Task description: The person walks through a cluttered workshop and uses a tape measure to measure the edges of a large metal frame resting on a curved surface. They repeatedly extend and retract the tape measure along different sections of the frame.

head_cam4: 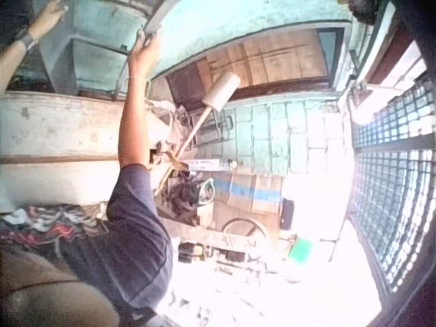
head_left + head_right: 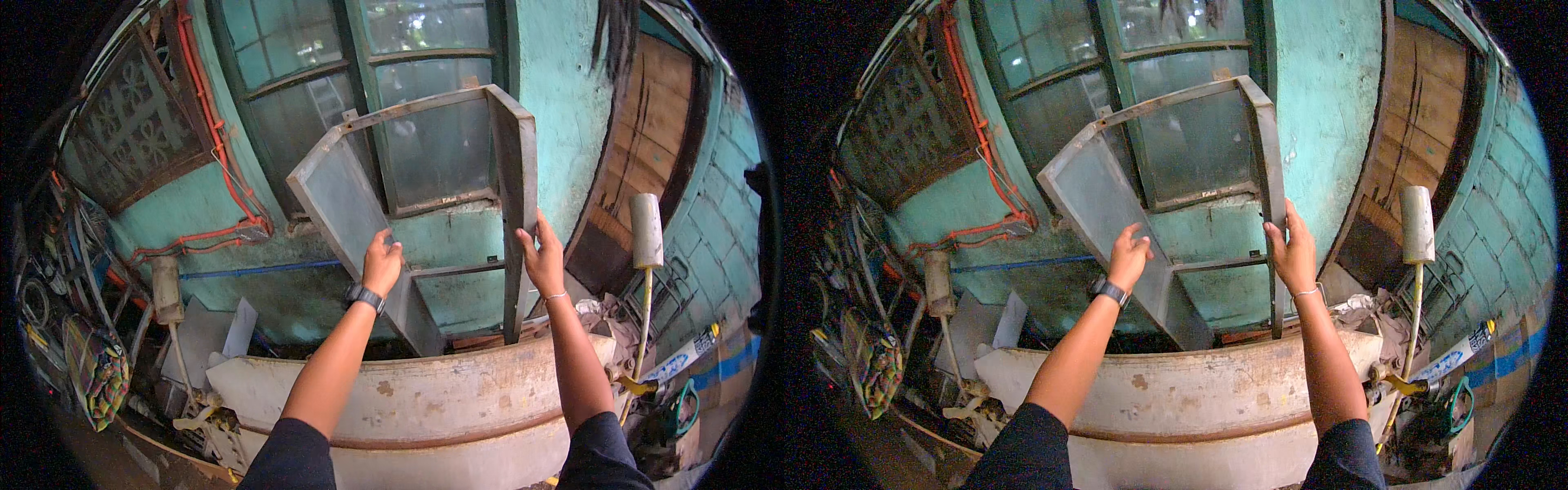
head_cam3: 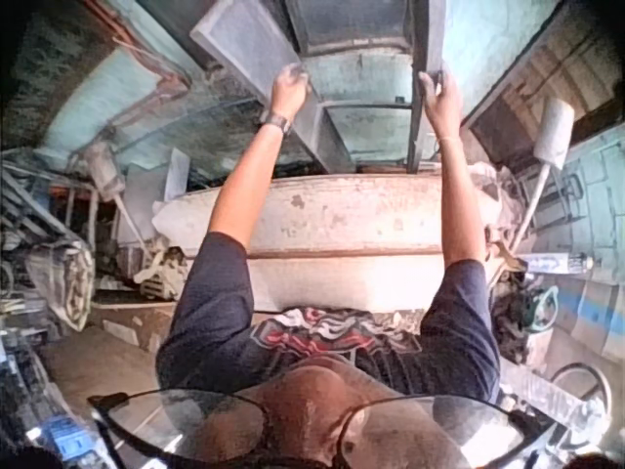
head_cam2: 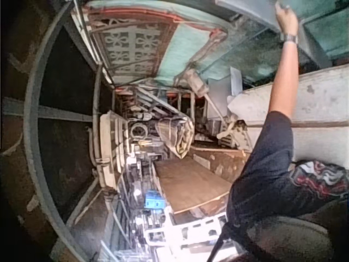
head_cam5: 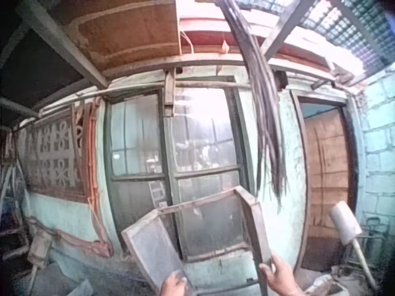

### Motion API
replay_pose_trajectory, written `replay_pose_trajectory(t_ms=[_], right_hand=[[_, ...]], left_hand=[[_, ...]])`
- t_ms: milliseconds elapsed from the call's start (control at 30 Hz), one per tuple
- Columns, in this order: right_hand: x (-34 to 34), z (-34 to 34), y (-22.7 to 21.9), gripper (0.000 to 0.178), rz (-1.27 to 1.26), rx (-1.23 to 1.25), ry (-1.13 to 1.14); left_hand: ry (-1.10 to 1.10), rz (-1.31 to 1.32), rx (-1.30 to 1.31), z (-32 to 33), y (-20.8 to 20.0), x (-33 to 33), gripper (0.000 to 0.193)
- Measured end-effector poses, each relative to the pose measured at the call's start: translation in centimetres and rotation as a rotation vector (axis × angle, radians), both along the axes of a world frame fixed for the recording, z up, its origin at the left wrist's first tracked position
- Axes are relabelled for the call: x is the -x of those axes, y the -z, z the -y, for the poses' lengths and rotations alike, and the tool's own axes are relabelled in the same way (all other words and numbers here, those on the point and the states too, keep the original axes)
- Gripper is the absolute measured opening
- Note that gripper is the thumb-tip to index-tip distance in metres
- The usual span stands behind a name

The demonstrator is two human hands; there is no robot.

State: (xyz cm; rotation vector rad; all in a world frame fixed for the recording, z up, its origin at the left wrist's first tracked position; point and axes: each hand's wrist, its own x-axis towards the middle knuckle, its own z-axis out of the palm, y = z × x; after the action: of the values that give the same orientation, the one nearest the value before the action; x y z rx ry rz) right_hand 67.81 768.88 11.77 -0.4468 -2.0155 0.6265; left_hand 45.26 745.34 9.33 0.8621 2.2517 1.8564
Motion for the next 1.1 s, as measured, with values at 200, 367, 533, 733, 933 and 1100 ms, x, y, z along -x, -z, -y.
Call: replay_pose_trajectory(t_ms=[200,367,533,733,933,1100], right_hand=[[-0.4,1.7,-0.2,0.07,-0.159,0.085,-0.004],[-0.5,0.8,-1.0,0.066,-0.144,0.087,0.009],[-0.3,0.3,-0.6,0.059,-0.181,0.003,0.124],[-0.9,-2.6,-0.4,0.052,-0.169,-0.084,0.071],[2.6,-1.2,-1.7,0.051,-0.075,0.052,0.101],[3.2,-6.3,-0.3,0.046,-0.186,-0.059,0.205]], left_hand=[[0.012,0.128,-0.074,-3.3,1.1,0.3,0.051],[0.008,0.061,0.014,-4.3,2.6,0.5,0.056],[0.024,0.066,-0.016,-4.3,2.4,1.4,0.058],[-0.01,0.004,-0.007,-5.1,1.1,1.0,0.057],[-0.182,-0.294,-0.056,-5.1,-7.1,5.3,0.057],[-0.221,-0.329,0.083,-6.7,-15.0,8.2,0.067]])
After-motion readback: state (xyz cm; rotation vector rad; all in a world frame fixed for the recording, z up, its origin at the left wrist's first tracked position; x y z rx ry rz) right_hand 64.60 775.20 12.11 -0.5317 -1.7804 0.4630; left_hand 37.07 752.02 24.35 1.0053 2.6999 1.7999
